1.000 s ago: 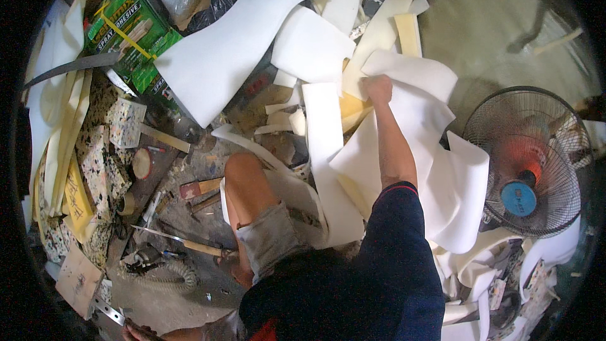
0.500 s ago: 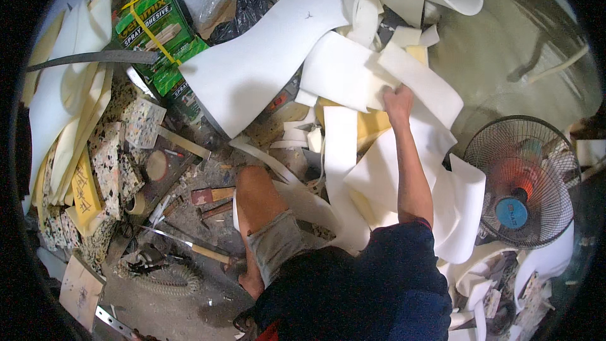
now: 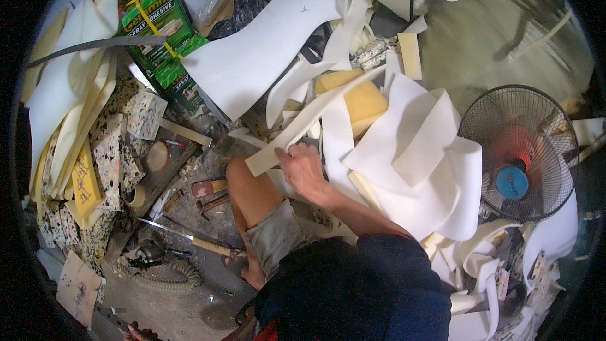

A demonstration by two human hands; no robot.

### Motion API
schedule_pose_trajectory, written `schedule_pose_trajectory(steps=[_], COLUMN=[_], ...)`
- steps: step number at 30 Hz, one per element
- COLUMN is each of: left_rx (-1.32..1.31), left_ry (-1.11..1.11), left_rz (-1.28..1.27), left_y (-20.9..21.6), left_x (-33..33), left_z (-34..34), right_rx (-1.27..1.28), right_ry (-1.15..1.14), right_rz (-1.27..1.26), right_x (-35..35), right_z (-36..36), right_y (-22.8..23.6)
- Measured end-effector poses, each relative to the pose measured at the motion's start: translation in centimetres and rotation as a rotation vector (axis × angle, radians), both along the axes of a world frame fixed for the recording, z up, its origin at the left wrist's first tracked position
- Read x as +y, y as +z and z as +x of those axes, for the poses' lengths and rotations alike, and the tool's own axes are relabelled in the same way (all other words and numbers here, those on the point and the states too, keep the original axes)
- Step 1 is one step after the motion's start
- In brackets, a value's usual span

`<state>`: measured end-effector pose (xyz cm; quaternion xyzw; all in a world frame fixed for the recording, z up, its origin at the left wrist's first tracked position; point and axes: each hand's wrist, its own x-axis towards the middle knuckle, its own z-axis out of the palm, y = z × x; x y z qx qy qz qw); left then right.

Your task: The person sits on the floor and assembles small rectangular foam blocks by applying adhesive with a spray gun and pressing them together. They handle multiple blocks, spray adhesive on edges, and join them to form a larger unit.

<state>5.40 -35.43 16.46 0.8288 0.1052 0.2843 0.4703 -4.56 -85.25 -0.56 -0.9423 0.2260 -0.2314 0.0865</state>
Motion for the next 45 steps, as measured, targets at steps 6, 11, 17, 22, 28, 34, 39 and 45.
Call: schedule_pose_trajectory(steps=[6,11,17,22,28,34,39,45], left_rx=[-0.106,0.121,0.003,0.057,0.194,0.141,0.085,0.145], left_ry=[-0.048,-0.161,-0.074,0.02,0.176,0.067,-0.058,-0.053], left_rz=[-0.032,-0.076,0.251,0.331,0.203,0.243,0.349,0.303], left_y=[-2.6,-3.5,-4.3,-3.6,-4.5,-5.2,-4.6,-4.3], left_x=[4.9,9.5,9.5,8.8,8.9,9.6,9.4,10.3], left_z=[-0.2,-0.4,-3.4,-4.7,-3.7,-3.7,-4.1,-5.4], right_rx=[0.011,0.03,0.329,0.237,0.091,-0.088,-0.018,0.119], right_ry=[0.099,0.19,0.435,0.312,0.217,0.382,0.574,0.842], right_rz=[-0.061,-0.213,0.231,0.395,0.498,0.769,0.744,0.607], right_x=[5.1,6.0,8.2,9.0,6.6,2.5,2.5,7.9], right_z=[-1.8,-1.3,-1.9,-5.4,-6.6,-1.7,3.5,9.6], right_y=[3.8,7.2,6.9,4.7,4.5,6.8,10.2,15.0])
